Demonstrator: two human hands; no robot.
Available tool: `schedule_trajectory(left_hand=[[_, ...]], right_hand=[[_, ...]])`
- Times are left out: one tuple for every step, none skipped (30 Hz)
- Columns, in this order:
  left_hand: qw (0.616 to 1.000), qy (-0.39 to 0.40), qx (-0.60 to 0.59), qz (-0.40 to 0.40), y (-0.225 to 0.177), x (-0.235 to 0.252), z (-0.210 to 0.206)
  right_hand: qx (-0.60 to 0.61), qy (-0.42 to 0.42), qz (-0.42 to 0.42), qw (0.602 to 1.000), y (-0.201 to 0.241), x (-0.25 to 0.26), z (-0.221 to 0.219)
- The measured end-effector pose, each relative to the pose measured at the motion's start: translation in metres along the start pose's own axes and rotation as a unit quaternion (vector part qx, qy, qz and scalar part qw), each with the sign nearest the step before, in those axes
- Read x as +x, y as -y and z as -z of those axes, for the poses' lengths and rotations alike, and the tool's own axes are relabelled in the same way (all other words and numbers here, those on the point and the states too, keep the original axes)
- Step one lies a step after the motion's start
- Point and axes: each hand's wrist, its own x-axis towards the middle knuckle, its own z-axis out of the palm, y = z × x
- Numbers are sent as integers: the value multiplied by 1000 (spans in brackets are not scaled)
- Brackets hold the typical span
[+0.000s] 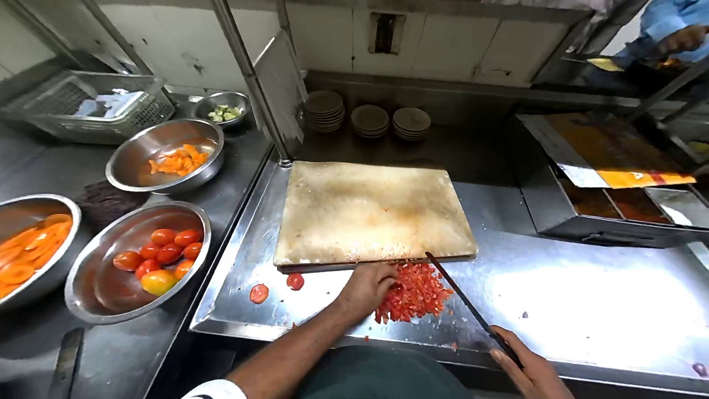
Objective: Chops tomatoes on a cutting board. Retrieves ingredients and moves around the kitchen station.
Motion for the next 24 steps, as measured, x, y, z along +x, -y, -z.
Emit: schedule_trajectory(left_hand=[[1000, -2, -7, 4, 7, -8, 3], [1000, 3, -12, 6, 13, -17, 5], [1000, 19, -16, 4, 19, -25, 7], [999, 41, -13, -4, 25, -32, 8], [998, 62, -4, -23, 30, -38, 7], [995, 86, 13, -43, 34, -42, 6], [991, 110, 39, -65, 36, -44, 5], [986, 129, 68, -86, 38, -45, 3], [980, 144, 94, -101, 40, -45, 1], [975, 155, 116, -107, 40, -44, 0], [972, 163, 134, -107, 38, -43, -1], [969, 169, 147, -102, 36, -43, -1], [968, 170, 157, -100, 34, -43, -2], [966, 169, 169, -99, 34, -43, -3], [965, 165, 180, -99, 34, -43, -5], [964, 156, 191, -102, 34, -44, -7], [962, 147, 203, -105, 33, -46, -10], [961, 140, 214, -108, 32, -47, -12], [960, 136, 222, -106, 31, -47, -14], [960, 133, 227, -98, 29, -46, -15], [960, 137, 230, -83, 26, -45, -14], [959, 152, 231, -58, 21, -44, -13], [957, 170, 232, -31, 17, -43, -12], [954, 190, 232, -4, 12, -41, -11]], right_hand=[[0, -3, -4, 1000, -1, 0, -2], [0, -5, -9, 1000, -2, 0, -3], [-1, -6, -14, 1000, -3, 1, -4], [-3, -4, -19, 1000, -3, 2, -4], [-5, -2, -21, 1000, -2, 3, -3], [-7, -1, -20, 1000, -2, 5, -3], [-9, 1, -19, 1000, -2, 6, -3], [-10, 2, -17, 1000, -2, 7, -3], [-12, 4, -16, 1000, -3, 8, -3], [-14, 5, -16, 1000, -3, 9, -3], [-14, 5, -17, 1000, -2, 9, -3], [-12, 6, -20, 1000, -2, 9, -2], [-9, 7, -23, 1000, -1, 8, -2], [-7, 7, -24, 1000, -1, 8, -2], [-4, 5, -22, 1000, -2, 8, -2], [-5, 4, -20, 1000, -1, 8, -2], [-5, 5, -21, 1000, -1, 8, -2], [-7, 6, -23, 1000, -1, 8, -2], [-9, 7, -25, 1000, -1, 8, -2], [-10, 7, -27, 1000, -1, 8, -3], [-12, 6, -28, 1000, -1, 9, -3], [-15, 4, -29, 999, -2, 9, -4], [-15, 3, -30, 999, -2, 9, -4], [-14, 3, -31, 999, -2, 9, -4]])
